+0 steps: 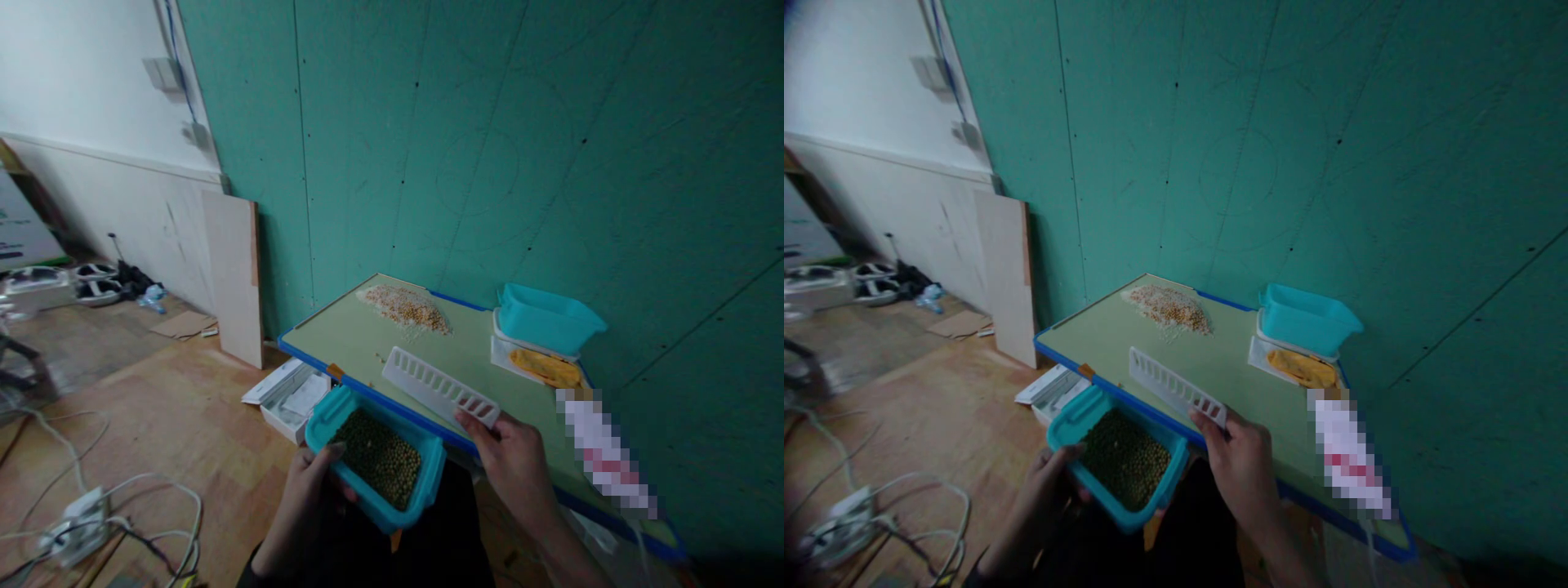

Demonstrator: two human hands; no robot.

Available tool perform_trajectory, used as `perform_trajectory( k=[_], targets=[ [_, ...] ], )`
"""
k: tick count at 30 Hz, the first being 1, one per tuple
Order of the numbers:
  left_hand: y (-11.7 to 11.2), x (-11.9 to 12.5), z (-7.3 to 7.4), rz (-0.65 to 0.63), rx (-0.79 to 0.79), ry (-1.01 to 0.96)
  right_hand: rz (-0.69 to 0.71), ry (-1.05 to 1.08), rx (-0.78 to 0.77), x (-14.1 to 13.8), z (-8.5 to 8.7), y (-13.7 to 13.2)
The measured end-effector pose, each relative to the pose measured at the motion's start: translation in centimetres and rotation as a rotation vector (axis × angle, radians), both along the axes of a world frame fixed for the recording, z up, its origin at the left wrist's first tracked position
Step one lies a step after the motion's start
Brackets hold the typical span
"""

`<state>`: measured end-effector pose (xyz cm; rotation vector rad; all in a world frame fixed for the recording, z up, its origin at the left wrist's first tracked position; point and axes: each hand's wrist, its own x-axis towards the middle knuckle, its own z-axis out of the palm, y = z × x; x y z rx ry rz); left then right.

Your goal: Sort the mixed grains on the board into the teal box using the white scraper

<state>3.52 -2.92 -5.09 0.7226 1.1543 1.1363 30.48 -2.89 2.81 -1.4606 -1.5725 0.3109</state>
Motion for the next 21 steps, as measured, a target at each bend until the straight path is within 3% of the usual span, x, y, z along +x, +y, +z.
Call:
perform_trajectory(
  k=[4, 7, 10, 16, 18, 21],
  targets=[
    [0.2, -1.5, -0.1, 0.047, 0.068, 0.020, -0.050, -0.019, 0.040, -0.9, -0.3, 6.4],
    [0.5, -2.8, 0.2, 0.073, 0.101, 0.054, 0.046, 0.009, 0.013, -1.7, -0.8, 9.6],
    [0.9, -3.8, 0.6, 0.091, 0.114, 0.069, 0.184, 0.080, -0.017, -2.1, -1.2, 9.5],
    [1.3, -4.7, 0.7, 0.076, 0.143, 0.047, 0.300, 0.149, -0.092, -3.1, -1.3, 5.3],
    [1.4, -4.7, 0.6, 0.072, 0.140, 0.038, 0.323, 0.182, -0.087, -3.0, -0.9, 5.7],
    [1.4, -4.7, 0.5, 0.077, 0.116, 0.019, 0.259, 0.235, -0.047, -1.4, 0.5, 9.5]
  ],
)
